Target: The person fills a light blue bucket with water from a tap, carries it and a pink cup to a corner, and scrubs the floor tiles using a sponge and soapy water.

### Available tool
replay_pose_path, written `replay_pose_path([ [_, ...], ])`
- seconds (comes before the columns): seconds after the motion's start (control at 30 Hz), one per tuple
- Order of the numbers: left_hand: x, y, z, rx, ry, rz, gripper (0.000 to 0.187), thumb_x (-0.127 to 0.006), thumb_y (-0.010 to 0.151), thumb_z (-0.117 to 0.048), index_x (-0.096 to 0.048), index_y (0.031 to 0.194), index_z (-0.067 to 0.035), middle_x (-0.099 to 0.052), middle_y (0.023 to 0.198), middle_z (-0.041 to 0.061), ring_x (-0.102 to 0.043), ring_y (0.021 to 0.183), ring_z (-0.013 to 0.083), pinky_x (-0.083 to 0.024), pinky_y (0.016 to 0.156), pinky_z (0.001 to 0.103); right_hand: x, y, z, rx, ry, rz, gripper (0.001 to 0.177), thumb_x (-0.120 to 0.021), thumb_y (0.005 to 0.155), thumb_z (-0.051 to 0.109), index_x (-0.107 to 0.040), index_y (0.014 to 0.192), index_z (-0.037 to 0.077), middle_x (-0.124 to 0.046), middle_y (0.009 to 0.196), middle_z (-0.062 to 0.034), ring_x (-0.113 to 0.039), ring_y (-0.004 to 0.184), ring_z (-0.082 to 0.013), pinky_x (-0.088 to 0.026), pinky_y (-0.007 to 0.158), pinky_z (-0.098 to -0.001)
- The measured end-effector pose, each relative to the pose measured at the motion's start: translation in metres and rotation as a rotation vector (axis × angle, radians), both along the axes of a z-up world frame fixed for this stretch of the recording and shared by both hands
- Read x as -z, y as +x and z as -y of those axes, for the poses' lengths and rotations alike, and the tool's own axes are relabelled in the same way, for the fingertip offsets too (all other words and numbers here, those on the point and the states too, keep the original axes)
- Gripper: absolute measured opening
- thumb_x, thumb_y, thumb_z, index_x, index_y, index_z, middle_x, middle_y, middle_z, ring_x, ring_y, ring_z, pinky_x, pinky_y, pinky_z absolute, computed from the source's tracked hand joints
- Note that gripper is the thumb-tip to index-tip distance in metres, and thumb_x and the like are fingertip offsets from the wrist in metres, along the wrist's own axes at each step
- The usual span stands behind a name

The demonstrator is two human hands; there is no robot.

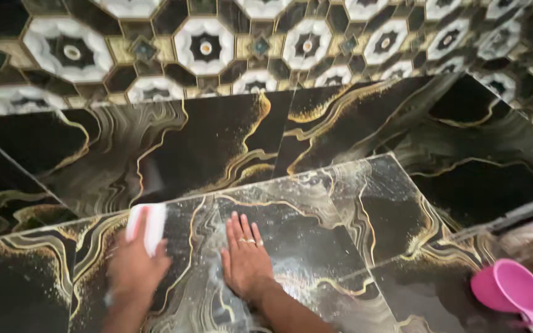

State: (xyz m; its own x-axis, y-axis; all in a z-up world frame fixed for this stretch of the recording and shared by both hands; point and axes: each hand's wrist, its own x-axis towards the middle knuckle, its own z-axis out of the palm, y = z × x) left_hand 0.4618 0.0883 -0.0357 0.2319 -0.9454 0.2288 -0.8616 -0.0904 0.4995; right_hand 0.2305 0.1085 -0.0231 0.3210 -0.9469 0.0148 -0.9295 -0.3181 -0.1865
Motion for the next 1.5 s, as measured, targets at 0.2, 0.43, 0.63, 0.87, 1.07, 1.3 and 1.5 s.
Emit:
replay_pose_path([
  [0.2, -0.010, -0.036, -0.021, 0.170, 0.096, 0.110, 0.080, -0.077, 0.078, -0.036, -0.045, 0.151, -0.028, -0.065, 0.117, 0.021, -0.069, 0.099, 0.0390, -0.056, 0.087, 0.050, 0.004, 0.021, -0.018, -0.010, 0.005, 0.030, 0.069, -0.030, 0.104, 0.033, -0.017, 0.158, -0.007, -0.010, 0.170, -0.0221, -0.004, 0.158, -0.0345, -0.002, 0.125, -0.0469],
  [0.43, -0.037, 0.023, -0.029, -0.109, 0.147, 0.063, 0.092, -0.077, 0.080, -0.033, -0.036, 0.162, -0.028, -0.065, 0.118, 0.024, -0.066, 0.101, 0.0413, -0.055, 0.090, 0.050, 0.006, 0.029, -0.010, -0.025, -0.057, 0.042, 0.070, -0.031, 0.102, 0.032, -0.018, 0.159, -0.007, -0.012, 0.170, -0.0220, -0.007, 0.158, -0.0335, -0.003, 0.125, -0.0453],
  [0.63, -0.009, -0.016, -0.043, 0.272, 0.018, 0.070, 0.090, -0.076, 0.075, -0.029, -0.038, 0.156, -0.030, -0.063, 0.121, 0.025, -0.063, 0.099, 0.0440, -0.056, 0.085, 0.051, 0.007, 0.046, -0.001, -0.005, -0.070, 0.027, 0.069, -0.032, 0.102, 0.032, -0.020, 0.158, -0.007, -0.015, 0.169, -0.0225, -0.008, 0.158, -0.0340, -0.003, 0.126, -0.0457],
  [0.87, -0.025, 0.045, -0.045, -0.187, 0.096, 0.073, 0.091, -0.076, 0.082, -0.030, -0.036, 0.164, -0.024, -0.062, 0.114, 0.031, -0.062, 0.101, 0.0457, -0.054, 0.089, 0.053, 0.006, 0.051, 0.007, -0.012, -0.095, 0.014, 0.070, -0.035, 0.101, 0.034, -0.024, 0.157, -0.006, -0.018, 0.168, -0.0217, -0.011, 0.156, -0.0344, -0.005, 0.125, -0.0461],
  [1.07, -0.025, -0.003, -0.050, 0.196, -0.053, 0.037, 0.085, -0.077, 0.078, -0.026, -0.041, 0.155, -0.030, -0.064, 0.118, 0.024, -0.063, 0.100, 0.0463, -0.056, 0.086, 0.052, 0.006, 0.053, 0.008, -0.025, -0.127, 0.062, 0.070, -0.035, 0.103, 0.036, -0.025, 0.158, -0.005, -0.019, 0.168, -0.0200, -0.014, 0.157, -0.0331, -0.007, 0.126, -0.0456],
  [1.3, -0.031, 0.072, -0.049, -0.270, 0.039, 0.055, 0.085, -0.078, 0.082, -0.026, -0.041, 0.159, -0.024, -0.064, 0.121, 0.027, -0.064, 0.103, 0.0468, -0.054, 0.092, 0.051, 0.007, 0.058, 0.013, -0.017, -0.083, -0.027, 0.071, -0.035, 0.101, 0.036, -0.019, 0.157, -0.005, -0.016, 0.167, -0.0209, -0.011, 0.156, -0.0343, -0.005, 0.124, -0.0466],
  [1.5, -0.023, -0.008, -0.037, 0.142, 0.019, -0.031, 0.088, -0.078, 0.076, -0.026, -0.040, 0.156, -0.028, -0.062, 0.123, 0.026, -0.063, 0.106, 0.0459, -0.054, 0.090, 0.050, 0.008, 0.061, 0.017, -0.051, -0.090, -0.006, 0.070, -0.034, 0.101, 0.032, -0.018, 0.159, -0.005, -0.016, 0.168, -0.0209, -0.010, 0.156, -0.0349, -0.004, 0.125, -0.0464],
])
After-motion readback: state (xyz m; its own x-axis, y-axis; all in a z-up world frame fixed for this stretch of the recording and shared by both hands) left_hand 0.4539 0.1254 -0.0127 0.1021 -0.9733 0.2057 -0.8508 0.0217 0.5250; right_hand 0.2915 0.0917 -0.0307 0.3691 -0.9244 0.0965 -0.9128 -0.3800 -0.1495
